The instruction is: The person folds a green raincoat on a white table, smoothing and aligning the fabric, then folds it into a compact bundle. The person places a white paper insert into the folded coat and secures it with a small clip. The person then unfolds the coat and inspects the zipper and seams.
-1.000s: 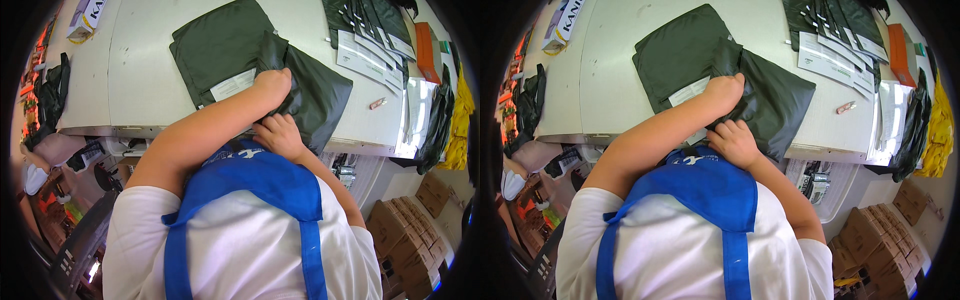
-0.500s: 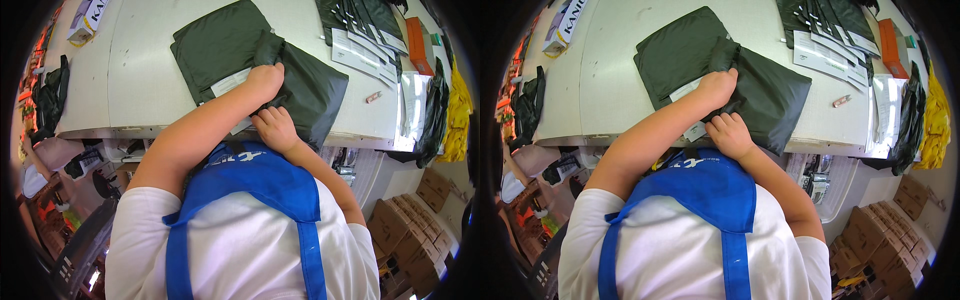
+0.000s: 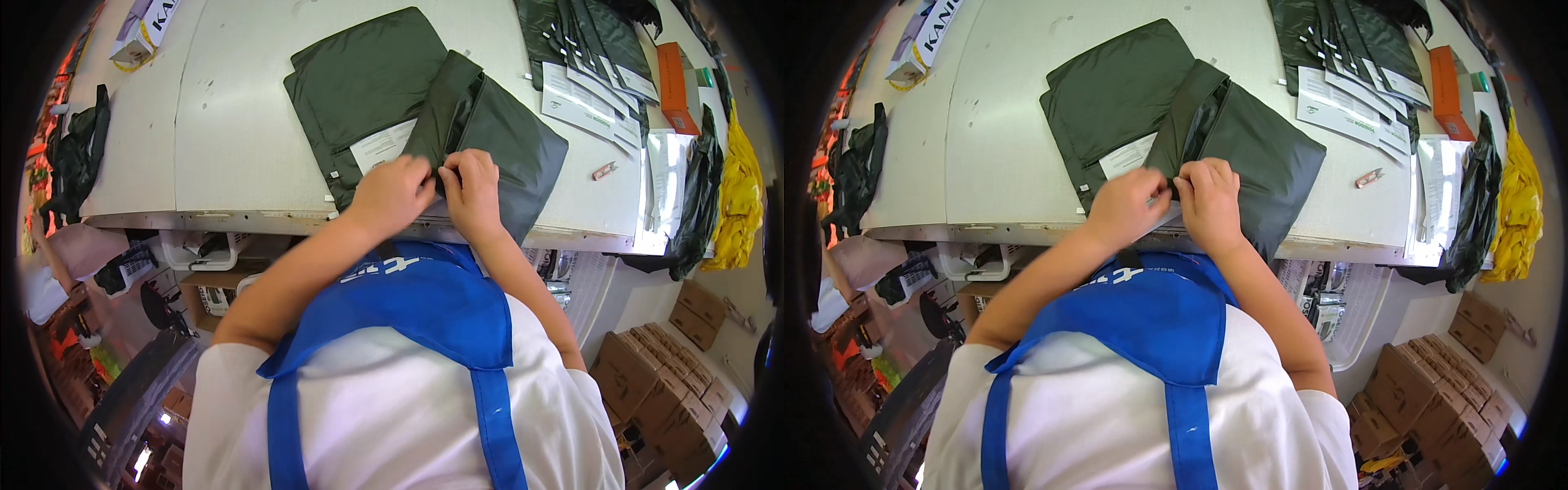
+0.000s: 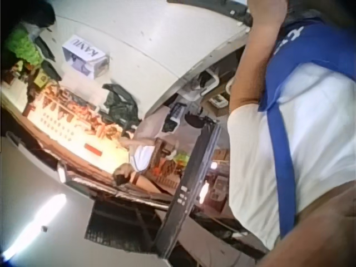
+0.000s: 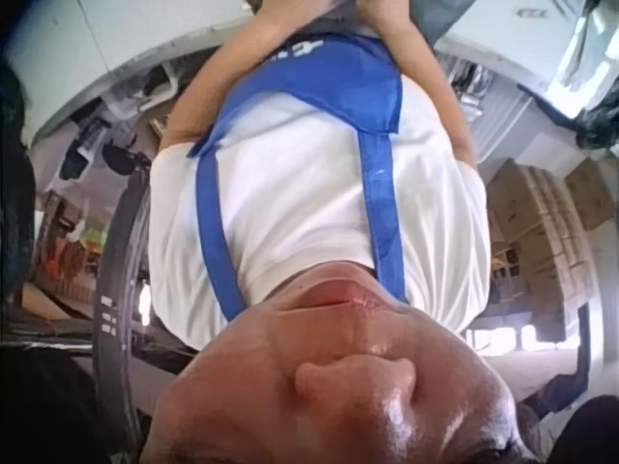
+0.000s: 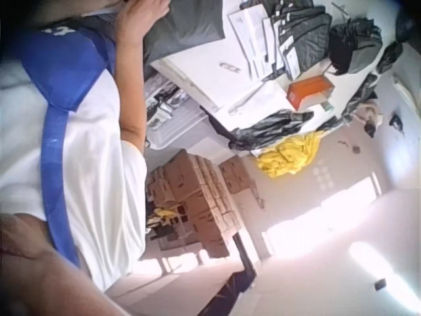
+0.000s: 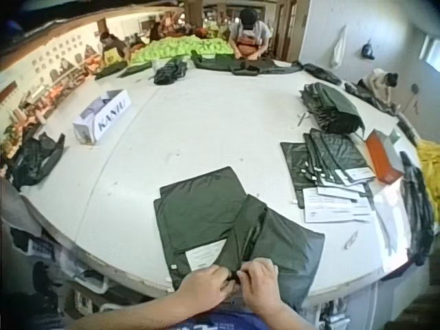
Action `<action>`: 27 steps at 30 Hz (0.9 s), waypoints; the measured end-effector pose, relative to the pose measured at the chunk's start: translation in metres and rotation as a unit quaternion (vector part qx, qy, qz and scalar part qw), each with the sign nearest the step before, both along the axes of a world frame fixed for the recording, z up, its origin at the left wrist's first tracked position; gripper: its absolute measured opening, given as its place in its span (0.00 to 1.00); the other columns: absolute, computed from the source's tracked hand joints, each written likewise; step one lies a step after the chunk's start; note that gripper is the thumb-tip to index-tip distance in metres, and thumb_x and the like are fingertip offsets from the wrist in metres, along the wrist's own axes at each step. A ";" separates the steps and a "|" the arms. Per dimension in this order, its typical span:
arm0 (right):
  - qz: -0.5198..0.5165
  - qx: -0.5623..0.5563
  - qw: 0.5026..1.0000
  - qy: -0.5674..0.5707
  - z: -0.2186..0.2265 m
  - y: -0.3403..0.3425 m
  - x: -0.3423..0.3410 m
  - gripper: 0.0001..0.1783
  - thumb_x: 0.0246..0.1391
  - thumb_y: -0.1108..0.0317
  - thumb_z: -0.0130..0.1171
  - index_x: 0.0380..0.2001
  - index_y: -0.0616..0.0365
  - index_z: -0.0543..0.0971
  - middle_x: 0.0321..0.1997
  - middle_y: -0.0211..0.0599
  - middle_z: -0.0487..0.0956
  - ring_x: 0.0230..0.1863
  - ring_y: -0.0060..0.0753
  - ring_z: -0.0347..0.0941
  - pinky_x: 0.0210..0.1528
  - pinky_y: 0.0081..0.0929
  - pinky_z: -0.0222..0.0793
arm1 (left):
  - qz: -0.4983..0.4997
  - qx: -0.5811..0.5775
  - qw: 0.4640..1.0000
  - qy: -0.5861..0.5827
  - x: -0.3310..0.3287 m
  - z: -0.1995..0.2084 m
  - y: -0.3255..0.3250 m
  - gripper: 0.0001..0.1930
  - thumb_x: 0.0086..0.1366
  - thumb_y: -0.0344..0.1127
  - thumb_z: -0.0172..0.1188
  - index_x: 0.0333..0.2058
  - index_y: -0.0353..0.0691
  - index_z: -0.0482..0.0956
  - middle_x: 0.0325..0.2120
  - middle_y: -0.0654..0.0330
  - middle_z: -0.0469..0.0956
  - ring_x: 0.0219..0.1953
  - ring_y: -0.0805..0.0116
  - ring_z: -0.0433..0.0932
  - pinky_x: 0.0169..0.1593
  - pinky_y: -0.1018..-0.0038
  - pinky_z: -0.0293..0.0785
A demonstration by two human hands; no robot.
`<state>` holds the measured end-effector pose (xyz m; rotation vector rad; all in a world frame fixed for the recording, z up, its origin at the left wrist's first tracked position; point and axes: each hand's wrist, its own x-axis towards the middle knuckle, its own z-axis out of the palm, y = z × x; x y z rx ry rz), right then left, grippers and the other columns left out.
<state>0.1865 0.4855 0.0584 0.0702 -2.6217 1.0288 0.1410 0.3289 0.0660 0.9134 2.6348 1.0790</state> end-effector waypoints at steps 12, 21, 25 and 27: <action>-0.095 0.082 0.991 -0.044 -0.005 0.007 -0.042 0.06 0.50 0.68 0.58 0.31 0.52 0.73 0.36 0.33 0.74 0.48 0.42 0.67 0.46 0.42 0.57 | 0.009 -0.020 0.997 -0.076 0.011 -0.013 -0.003 0.07 0.55 0.33 0.59 0.26 0.36 0.72 0.24 0.50 0.75 0.27 0.47 0.75 0.32 0.57 0.71; -0.179 0.117 0.970 -0.115 -0.023 0.051 -0.118 0.11 0.53 0.60 0.58 0.36 0.52 0.74 0.40 0.36 0.74 0.47 0.43 0.69 0.44 0.47 0.62 | -0.030 -0.060 0.977 -0.204 0.007 -0.009 -0.014 0.12 0.54 0.37 0.62 0.32 0.36 0.75 0.30 0.48 0.76 0.32 0.48 0.76 0.34 0.59 0.71; -0.180 0.047 0.974 -0.130 -0.010 0.037 -0.071 0.18 0.50 0.56 0.60 0.38 0.55 0.73 0.40 0.43 0.73 0.47 0.48 0.68 0.45 0.48 0.64 | 0.139 0.079 0.984 -0.085 -0.028 -0.049 -0.005 0.22 0.58 0.43 0.62 0.47 0.37 0.72 0.40 0.53 0.76 0.38 0.56 0.76 0.38 0.64 0.71; -0.178 0.036 0.970 -0.160 -0.005 0.020 -0.037 0.26 0.48 0.53 0.62 0.45 0.59 0.71 0.44 0.50 0.72 0.49 0.52 0.67 0.49 0.47 0.64 | 0.176 0.160 0.905 -0.353 -0.041 -0.067 0.013 0.26 0.60 0.46 0.61 0.53 0.38 0.70 0.42 0.58 0.75 0.39 0.62 0.75 0.40 0.67 0.71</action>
